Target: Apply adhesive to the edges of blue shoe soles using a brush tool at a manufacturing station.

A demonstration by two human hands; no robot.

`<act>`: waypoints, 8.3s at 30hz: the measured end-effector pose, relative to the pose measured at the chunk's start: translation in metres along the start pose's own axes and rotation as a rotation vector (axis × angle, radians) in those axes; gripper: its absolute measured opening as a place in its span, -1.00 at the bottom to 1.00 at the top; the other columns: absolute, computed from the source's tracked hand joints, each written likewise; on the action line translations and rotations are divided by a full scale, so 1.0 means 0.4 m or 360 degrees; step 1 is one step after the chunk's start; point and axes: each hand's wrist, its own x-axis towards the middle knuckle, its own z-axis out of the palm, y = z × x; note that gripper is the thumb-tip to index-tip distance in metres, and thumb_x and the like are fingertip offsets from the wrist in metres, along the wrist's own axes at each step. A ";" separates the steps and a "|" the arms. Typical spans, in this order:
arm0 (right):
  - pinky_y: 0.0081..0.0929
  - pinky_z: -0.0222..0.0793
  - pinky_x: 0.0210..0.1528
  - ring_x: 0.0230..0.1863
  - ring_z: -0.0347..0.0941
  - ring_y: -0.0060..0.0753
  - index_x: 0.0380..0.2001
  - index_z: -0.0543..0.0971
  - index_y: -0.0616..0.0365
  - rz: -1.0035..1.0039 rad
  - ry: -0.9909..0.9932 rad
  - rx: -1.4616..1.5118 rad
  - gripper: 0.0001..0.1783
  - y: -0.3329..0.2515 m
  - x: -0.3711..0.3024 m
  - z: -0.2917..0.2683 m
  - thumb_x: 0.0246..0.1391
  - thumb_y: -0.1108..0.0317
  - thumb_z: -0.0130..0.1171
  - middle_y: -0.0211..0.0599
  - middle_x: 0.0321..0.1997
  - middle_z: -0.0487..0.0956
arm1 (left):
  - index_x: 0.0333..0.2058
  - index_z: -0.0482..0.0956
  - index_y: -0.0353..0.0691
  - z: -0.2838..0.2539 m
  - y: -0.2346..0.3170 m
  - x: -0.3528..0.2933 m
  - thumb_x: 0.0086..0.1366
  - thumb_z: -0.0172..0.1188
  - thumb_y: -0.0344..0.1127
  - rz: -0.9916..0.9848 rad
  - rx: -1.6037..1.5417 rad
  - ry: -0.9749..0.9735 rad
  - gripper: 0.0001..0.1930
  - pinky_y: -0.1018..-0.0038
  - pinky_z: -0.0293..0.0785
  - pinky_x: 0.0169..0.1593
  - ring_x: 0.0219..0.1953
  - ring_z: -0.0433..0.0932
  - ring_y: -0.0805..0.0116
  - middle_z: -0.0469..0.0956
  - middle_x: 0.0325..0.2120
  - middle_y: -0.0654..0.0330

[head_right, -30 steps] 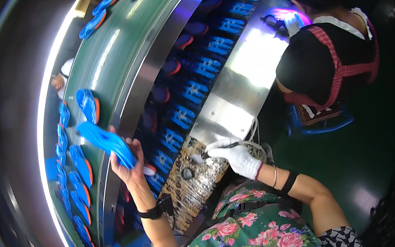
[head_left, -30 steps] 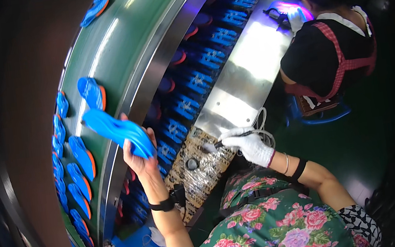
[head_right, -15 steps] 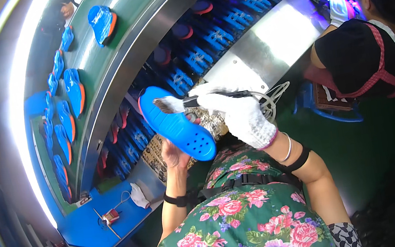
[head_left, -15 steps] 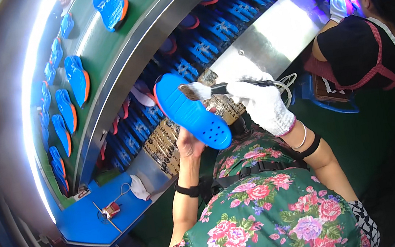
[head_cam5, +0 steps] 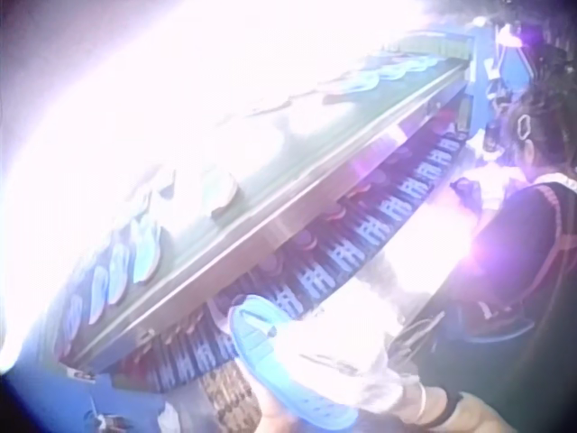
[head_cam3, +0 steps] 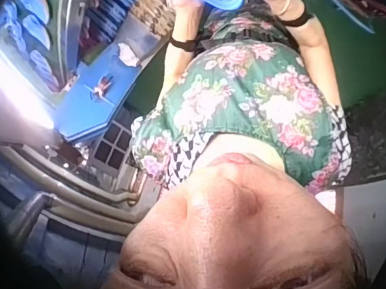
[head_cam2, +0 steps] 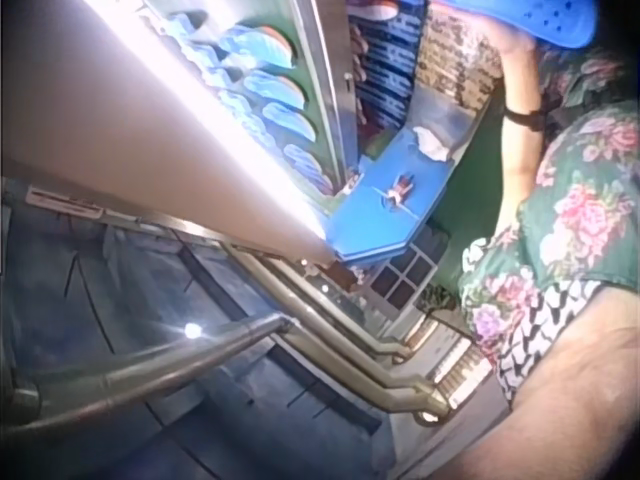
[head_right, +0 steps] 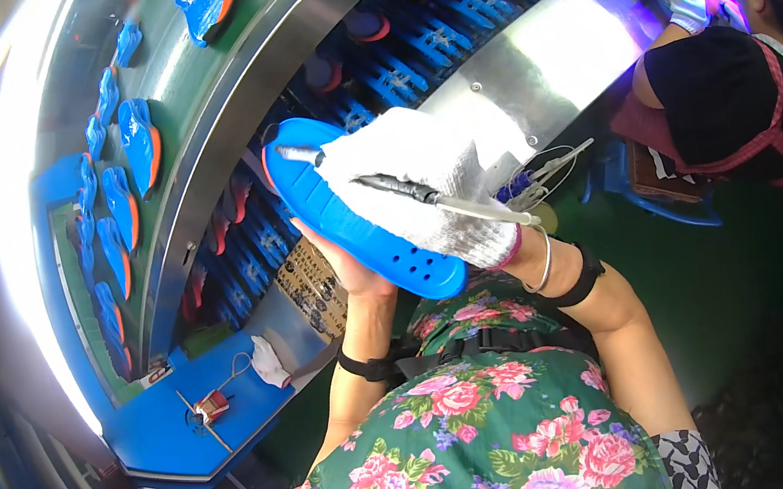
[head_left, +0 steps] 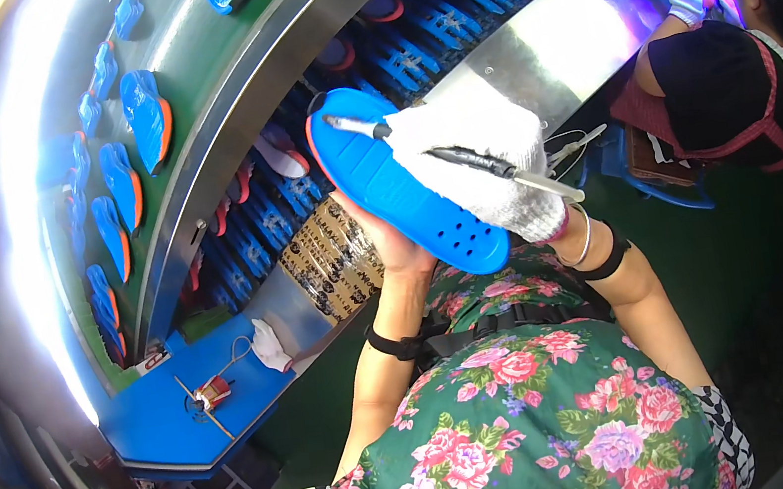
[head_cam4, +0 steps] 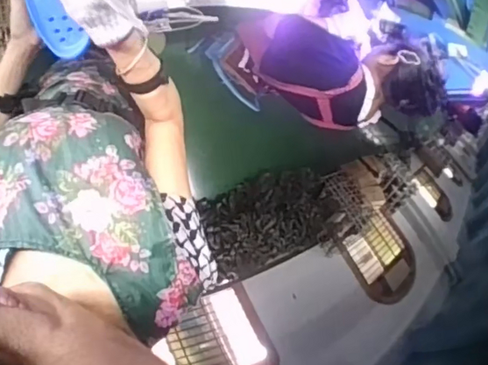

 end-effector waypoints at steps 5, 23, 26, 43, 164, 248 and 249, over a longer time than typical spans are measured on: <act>-0.39 0.56 -0.13 -0.23 0.65 -0.37 -0.20 0.73 0.20 -0.0447 -0.0054 -0.0531 -0.78 -0.006 -0.005 0.033 0.02 0.50 0.36 -0.21 -0.22 0.73 | 0.46 0.02 0.00 0.011 -0.030 0.004 0.28 -0.33 0.61 0.0055 0.0243 0.0001 -0.01 0.14 0.06 0.46 0.41 0.17 0.12 0.16 0.41 0.19; -0.36 0.59 -0.14 -0.22 0.68 -0.28 -0.31 0.73 0.20 -0.0243 0.0014 -0.0054 -0.81 0.025 -0.037 0.011 -0.08 0.57 0.37 -0.12 -0.18 0.73 | 0.37 0.18 -0.02 -0.057 -0.008 0.057 0.27 -0.30 0.62 0.0085 0.0132 0.0118 -0.05 0.05 0.34 0.30 0.19 0.44 0.07 0.43 0.20 0.14; -0.28 0.55 -0.07 -0.15 0.66 -0.18 -0.22 0.74 0.17 -0.0451 -0.0157 -0.0308 -0.76 -0.003 -0.033 0.001 -0.04 0.50 0.35 -0.12 -0.12 0.72 | 0.39 0.14 -0.03 -0.128 -0.009 0.083 0.17 -0.22 0.69 0.0015 0.0033 0.0085 0.05 0.06 0.37 0.27 0.16 0.46 0.05 0.44 0.18 0.08; -0.35 0.57 -0.13 -0.26 0.67 -0.25 -0.36 0.73 0.18 -0.0041 -0.0172 0.0166 -0.84 0.032 -0.081 0.023 -0.10 0.54 0.42 -0.16 -0.28 0.74 | -0.17 0.48 -0.43 -0.080 0.068 0.137 -0.07 -0.29 0.86 -0.0279 -0.0049 -0.0489 0.21 0.16 0.61 -0.23 -0.36 0.60 0.05 0.57 -0.41 -0.04; -0.24 0.53 0.01 -0.14 0.67 -0.30 -0.21 0.75 0.06 -0.0503 -0.0128 -0.0524 -0.72 -0.009 -0.055 -0.088 -0.08 0.43 0.46 -0.26 -0.13 0.73 | 0.35 0.18 -0.30 0.071 -0.035 0.180 0.18 0.08 0.52 -0.0487 -0.0797 -0.0744 0.06 -0.06 0.46 0.19 0.13 0.49 -0.15 0.45 0.11 -0.26; -0.63 0.37 -0.33 -0.42 0.52 -0.60 -0.35 0.71 0.29 0.1034 0.0750 0.0871 -0.92 0.197 -0.199 -0.171 0.03 0.55 0.34 -0.37 -0.44 0.67 | 0.41 -0.03 -0.40 0.233 0.331 0.714 0.42 -0.29 0.40 -0.0417 -0.1463 -0.0365 -0.05 -0.04 0.43 0.26 0.39 0.11 -0.27 -0.10 0.41 -0.32; -0.62 0.37 -0.34 -0.43 0.52 -0.61 -0.35 0.71 0.29 0.1085 0.0715 0.0848 -0.92 0.199 -0.203 -0.171 0.03 0.55 0.35 -0.37 -0.45 0.67 | 0.41 -0.08 -0.43 0.239 0.326 0.727 0.38 -0.32 0.47 -0.0427 -0.1480 -0.0449 0.02 -0.05 0.37 0.30 0.43 0.03 -0.25 -0.14 0.43 -0.29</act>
